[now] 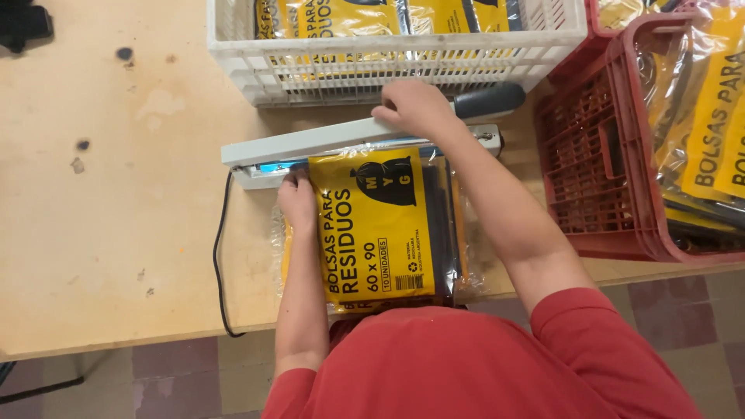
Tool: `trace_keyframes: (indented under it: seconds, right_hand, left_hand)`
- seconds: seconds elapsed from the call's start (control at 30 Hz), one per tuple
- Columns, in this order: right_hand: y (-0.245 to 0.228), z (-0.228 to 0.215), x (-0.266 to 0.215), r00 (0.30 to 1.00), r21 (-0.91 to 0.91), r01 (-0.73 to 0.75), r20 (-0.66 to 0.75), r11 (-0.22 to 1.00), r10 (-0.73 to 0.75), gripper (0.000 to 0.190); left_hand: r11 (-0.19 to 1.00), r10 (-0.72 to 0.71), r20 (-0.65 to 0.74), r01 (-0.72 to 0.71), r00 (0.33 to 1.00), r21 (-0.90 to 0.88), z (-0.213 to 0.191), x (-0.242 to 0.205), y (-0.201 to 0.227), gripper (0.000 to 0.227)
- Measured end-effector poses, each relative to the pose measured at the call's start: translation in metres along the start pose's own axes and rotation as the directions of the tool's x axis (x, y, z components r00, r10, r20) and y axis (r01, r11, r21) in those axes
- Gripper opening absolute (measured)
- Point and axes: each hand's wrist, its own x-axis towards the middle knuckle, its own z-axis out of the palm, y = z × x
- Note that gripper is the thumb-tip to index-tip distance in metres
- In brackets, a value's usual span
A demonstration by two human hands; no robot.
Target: Sealing the open ends of plastic trash bags using a manual heat sealer and organizing them into crates.
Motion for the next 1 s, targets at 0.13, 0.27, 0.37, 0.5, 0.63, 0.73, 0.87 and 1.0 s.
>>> trace_keyframes:
  seconds: [0.13,0.27,0.37,0.5,0.63,0.73,0.87,1.0]
  right_hand:
    - [0.041,0.049,0.007,0.986,0.14,0.096,-0.147,0.985,-0.075,0.038]
    - [0.056,0.068,0.014,0.987,0.223,0.074,-0.153,0.972,-0.04,0.036]
    - [0.063,0.072,0.019,0.986,0.219,0.062,-0.164,0.974,-0.025,0.035]
    - [0.066,0.079,0.019,0.98,0.22,0.037,-0.198,0.975,0.008,0.034]
    - [0.069,0.083,0.02,0.978,0.228,0.048,-0.21,0.972,0.001,0.034]
    - [0.071,0.084,0.023,0.979,0.217,0.021,-0.202,0.976,0.023,0.034]
    - [0.074,0.087,0.023,0.979,0.187,0.006,-0.199,0.982,0.032,0.034]
    - [0.072,0.086,0.021,0.976,0.174,0.003,-0.214,0.985,0.035,0.033]
  left_hand:
    - [0.989,0.125,-0.138,-0.113,0.982,0.097,0.017,0.018,-0.038,0.04]
    - [0.993,0.103,-0.176,-0.09,0.979,0.081,0.024,0.037,-0.061,0.036]
    - [0.994,0.106,-0.179,-0.098,0.978,0.057,0.023,0.034,-0.06,0.036]
    - [0.99,0.142,-0.149,-0.141,0.979,0.012,0.016,0.028,-0.064,0.031]
    - [0.99,0.137,-0.03,-0.137,0.99,-0.011,0.011,0.01,-0.064,0.027]
    - [0.994,0.094,0.108,-0.087,0.99,-0.064,0.0,-0.02,-0.036,0.024]
    - [0.996,-0.02,0.271,0.043,0.962,-0.08,-0.018,-0.048,-0.006,0.028]
    - [0.984,-0.022,0.33,0.078,0.944,-0.158,-0.028,-0.067,0.017,0.03]
